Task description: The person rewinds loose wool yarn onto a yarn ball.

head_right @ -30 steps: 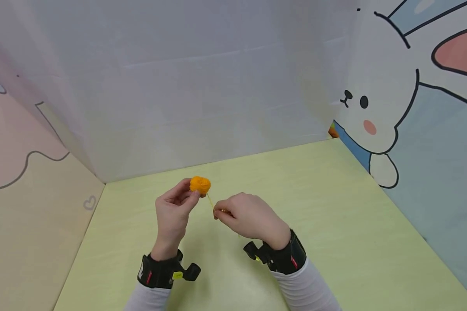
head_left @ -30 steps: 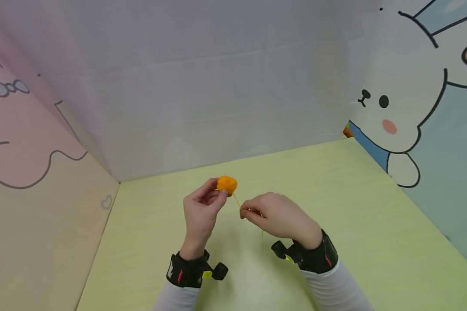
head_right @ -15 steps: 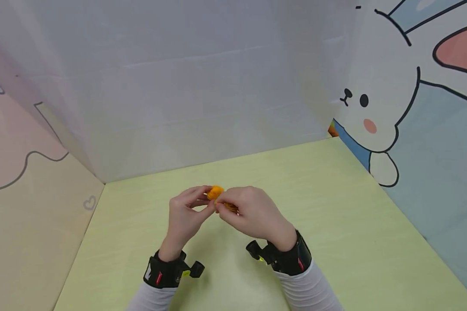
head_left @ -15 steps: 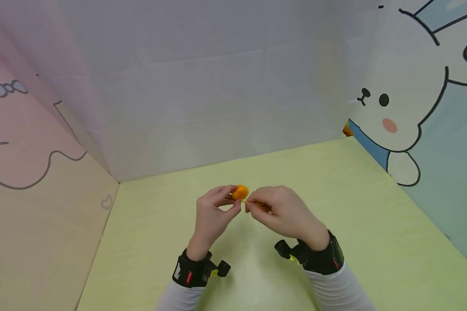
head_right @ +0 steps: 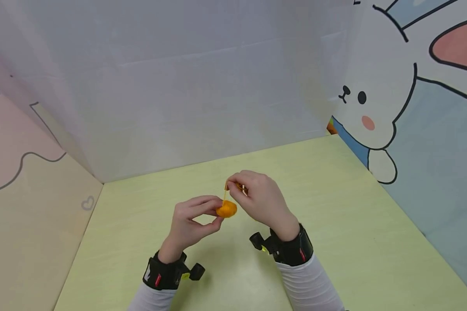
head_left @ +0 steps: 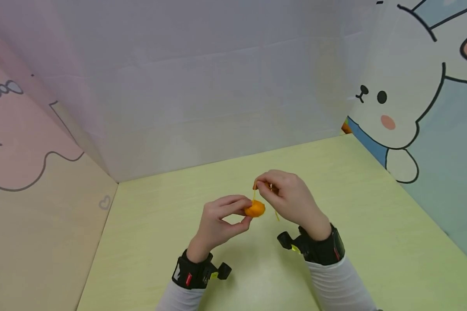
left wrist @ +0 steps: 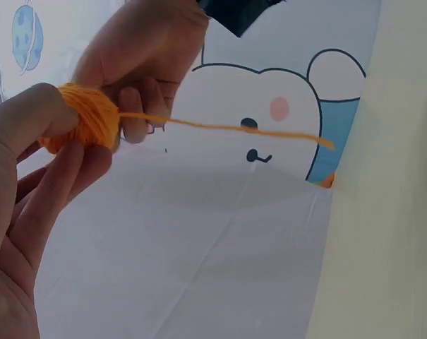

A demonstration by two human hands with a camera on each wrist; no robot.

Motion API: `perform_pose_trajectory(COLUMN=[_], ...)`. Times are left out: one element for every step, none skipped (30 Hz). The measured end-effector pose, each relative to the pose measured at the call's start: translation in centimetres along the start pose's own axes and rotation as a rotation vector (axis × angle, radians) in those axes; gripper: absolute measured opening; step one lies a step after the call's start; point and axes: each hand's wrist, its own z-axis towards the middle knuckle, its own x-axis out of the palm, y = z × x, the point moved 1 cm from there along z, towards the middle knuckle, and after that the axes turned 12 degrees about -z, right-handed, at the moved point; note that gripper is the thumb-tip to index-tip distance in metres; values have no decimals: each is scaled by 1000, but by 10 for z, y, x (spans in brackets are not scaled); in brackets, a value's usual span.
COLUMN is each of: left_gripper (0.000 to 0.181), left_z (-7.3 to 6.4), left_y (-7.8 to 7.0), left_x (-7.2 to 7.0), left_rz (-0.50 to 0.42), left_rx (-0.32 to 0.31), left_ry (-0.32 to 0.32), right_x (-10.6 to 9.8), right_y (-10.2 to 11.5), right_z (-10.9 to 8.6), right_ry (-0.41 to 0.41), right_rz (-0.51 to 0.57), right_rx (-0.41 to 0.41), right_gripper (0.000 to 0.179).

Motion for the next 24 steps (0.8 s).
perform_pose_trajectory(left_gripper=[39, 40, 40, 40, 39, 37, 35, 33, 32, 32, 33, 34, 35, 35, 34, 33, 33, 33, 33, 33, 34, 34, 34, 35], left_z=[0, 0, 1, 1, 1, 0, 0, -1, -1, -2, -3, -4, -4, -5, -5, -5, -6, -6, -5, -5, -5, -5, -5, -5], left_y=[-1, -2, -3, -4, -5, -6, -7, -7, -8, -7, -7, -6, -5, -4, -2, -1, 0, 1, 2, 2, 2, 2, 3, 3], left_x=[-1, -3, -4, -6, -7, -8, -9, -10, -10, -11, -12, -12, -13, -13, -13, -14, -13, -13, -12, -12, -11, -10, -10, -10], left_rz=[-24, -56, -91, -134, -177, -218, -251, -280, -305, -321, -332, -336, -336, -334, -317, -286, -253, -218, -189, -169, -160, -168, -192, -223], left_rx=[-1, -9, -22, -42, -63, -86, -112, -144, -177, -212, -247, -283, -316, -342, -361, -372, -377, -377, -370, -361, -350, -341, -337, -334], left_ry=[-31, -67, -107, -148, -191, -237, -283, -333, -386, -436, -485, -529, -566, -599, -622, -633, -630, -614, -586, -548, -503, -457, -413, -373], right_x=[2, 4, 7, 9, 12, 15, 18, 20, 23, 25, 26, 27, 27, 27, 27, 26, 25, 24, 23, 22, 21, 20, 19, 18], right_y=[-1, -1, -1, 0, 1, 2, 4, 7, 9, 11, 14, 17, 20, 22, 24, 26, 27, 28, 29, 30, 30, 29, 29, 29], right_z=[0, 1, 1, 1, 2, 2, 2, 3, 3, 2, 2, 1, 1, 0, -1, -2, -3, -4, -4, -4, -4, -5, -5, -5], right_ry=[20, 44, 68, 94, 121, 149, 177, 205, 230, 254, 277, 296, 311, 321, 325, 323, 317, 305, 284, 258, 227, 196, 169, 145], right_rz=[-4, -9, -9, -10, -14, -19, -25, -31, -39, -47, -56, -65, -69, -77, -82, -86, -88, -86, -77, -65, -50, -31, -11, 11], right_rx=[11, 21, 29, 33, 34, 30, 20, 10, -3, -17, -31, -44, -56, -67, -82, -96, -111, -124, -137, -145, -150, -153, -154, -155], right_gripper=[11, 11, 11, 11, 11, 11, 12, 12, 12, 13, 13, 14, 15, 15, 16, 17, 17, 18, 18, 18, 17, 17, 17, 17])
